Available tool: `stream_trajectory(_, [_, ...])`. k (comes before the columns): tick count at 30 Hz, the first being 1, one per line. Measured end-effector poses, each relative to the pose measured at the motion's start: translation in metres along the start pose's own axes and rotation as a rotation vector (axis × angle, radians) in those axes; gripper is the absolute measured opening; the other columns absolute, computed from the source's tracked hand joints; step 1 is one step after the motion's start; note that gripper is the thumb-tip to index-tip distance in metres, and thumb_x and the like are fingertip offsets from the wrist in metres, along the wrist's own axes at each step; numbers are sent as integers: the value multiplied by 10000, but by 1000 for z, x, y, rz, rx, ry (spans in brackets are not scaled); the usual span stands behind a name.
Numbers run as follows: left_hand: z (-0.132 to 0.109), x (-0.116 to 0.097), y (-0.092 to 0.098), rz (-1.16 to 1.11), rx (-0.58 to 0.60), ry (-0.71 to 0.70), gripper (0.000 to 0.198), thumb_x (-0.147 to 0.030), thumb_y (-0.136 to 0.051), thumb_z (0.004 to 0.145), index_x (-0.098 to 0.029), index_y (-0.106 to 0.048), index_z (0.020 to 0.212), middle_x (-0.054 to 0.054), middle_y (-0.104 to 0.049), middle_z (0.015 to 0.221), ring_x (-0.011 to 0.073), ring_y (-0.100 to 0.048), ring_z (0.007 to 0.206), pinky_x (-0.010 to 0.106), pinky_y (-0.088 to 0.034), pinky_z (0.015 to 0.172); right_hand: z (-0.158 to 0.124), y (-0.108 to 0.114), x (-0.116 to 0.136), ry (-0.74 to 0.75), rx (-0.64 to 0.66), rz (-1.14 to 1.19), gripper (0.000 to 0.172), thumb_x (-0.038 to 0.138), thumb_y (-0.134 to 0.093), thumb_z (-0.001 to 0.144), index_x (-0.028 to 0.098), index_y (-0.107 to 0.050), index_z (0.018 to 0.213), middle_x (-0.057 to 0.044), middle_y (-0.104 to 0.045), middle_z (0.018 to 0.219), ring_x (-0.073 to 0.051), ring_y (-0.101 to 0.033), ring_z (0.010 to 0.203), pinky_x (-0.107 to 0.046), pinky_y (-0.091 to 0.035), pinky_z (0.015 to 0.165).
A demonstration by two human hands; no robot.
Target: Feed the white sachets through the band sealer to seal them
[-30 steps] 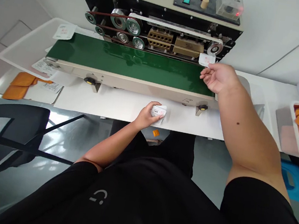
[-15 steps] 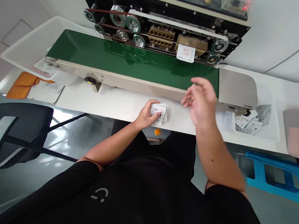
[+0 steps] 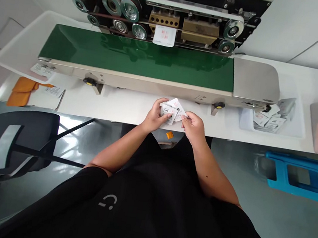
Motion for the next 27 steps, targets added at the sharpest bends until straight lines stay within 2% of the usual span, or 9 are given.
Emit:
stream_trajectory(3, [-1, -2, 1, 44, -52, 16, 658, -491, -749, 941, -262, -455, 1483, 75, -675, 1104, 219, -671, 940, 344, -559, 816, 5, 24, 22, 89, -231, 83, 295, 449, -779, 843, 167, -695, 848, 3, -582, 615, -87, -490, 516, -216, -379, 495])
stream_trajectory(5, [-1, -3, 2, 78, -84, 25, 624, -505, -731, 951, -256, -480, 1465, 73, -665, 1099, 211, -664, 932, 345, -563, 834, 14, 50, 46, 186, -393, 210, 250, 369, -800, 794, 166, -657, 820, 17, -551, 585, -84, -469, 480, -215, -339, 463])
stream_trajectory(7, [0, -5, 2, 108, -95, 27, 596, -518, -718, 957, -256, -503, 1447, 71, -659, 1095, 208, -658, 933, 343, -563, 844, 30, 79, 76, 238, -477, 369, 197, 279, -768, 782, 176, -603, 807, 28, -520, 563, -89, -450, 447, -220, -300, 442])
stream_trajectory(10, [0, -7, 2, 142, -99, 16, 579, -526, -720, 953, -260, -524, 1428, 72, -654, 1113, 210, -652, 944, 344, -561, 857, 59, 118, 118, 130, -519, 520, 95, 137, -640, 851, 181, -565, 813, 14, -527, 599, -72, -454, 464, -210, -292, 460])
stream_trajectory(13, [1, -8, 2, 151, -96, 25, 582, -537, -714, 953, -258, -524, 1427, 74, -653, 1105, 210, -648, 932, 348, -567, 843, 84, 139, 143, -35, -575, 610, 200, 30, -464, 942, 161, -575, 837, -20, -568, 662, -55, -507, 539, -178, -356, 506])
stream_trajectory(15, [1, -9, 2, 147, -98, 37, 584, -545, -707, 954, -256, -522, 1427, 74, -652, 1092, 212, -647, 926, 348, -570, 829, 96, 141, 150, -106, -584, 629, 252, -5, -408, 966, 141, -572, 842, -36, -591, 689, -51, -560, 601, -154, -408, 542])
stream_trajectory(18, [0, -9, 2, 139, -101, 41, 588, -547, -711, 949, -255, -521, 1423, 72, -646, 1086, 213, -644, 927, 344, -564, 829, 107, 133, 153, -149, -537, 583, 247, -20, -400, 985, 118, -565, 864, -42, -601, 696, -56, -591, 635, -139, -451, 572])
stream_trajectory(27, [0, -11, 3, 135, -89, 48, 591, -539, -705, 956, -255, -508, 1436, 81, -644, 1118, 224, -645, 954, 348, -549, 837, 131, 77, 168, -245, -392, 461, 216, -8, -392, 1045, 108, -528, 923, -13, -578, 690, -31, -554, 610, -122, -504, 633])
Point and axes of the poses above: each hand's wrist, its own z-axis towards the middle knuckle, its own y-axis out of the back of the hand, x = y × z, the point moved 1 cm from there along z, towards the middle knuckle
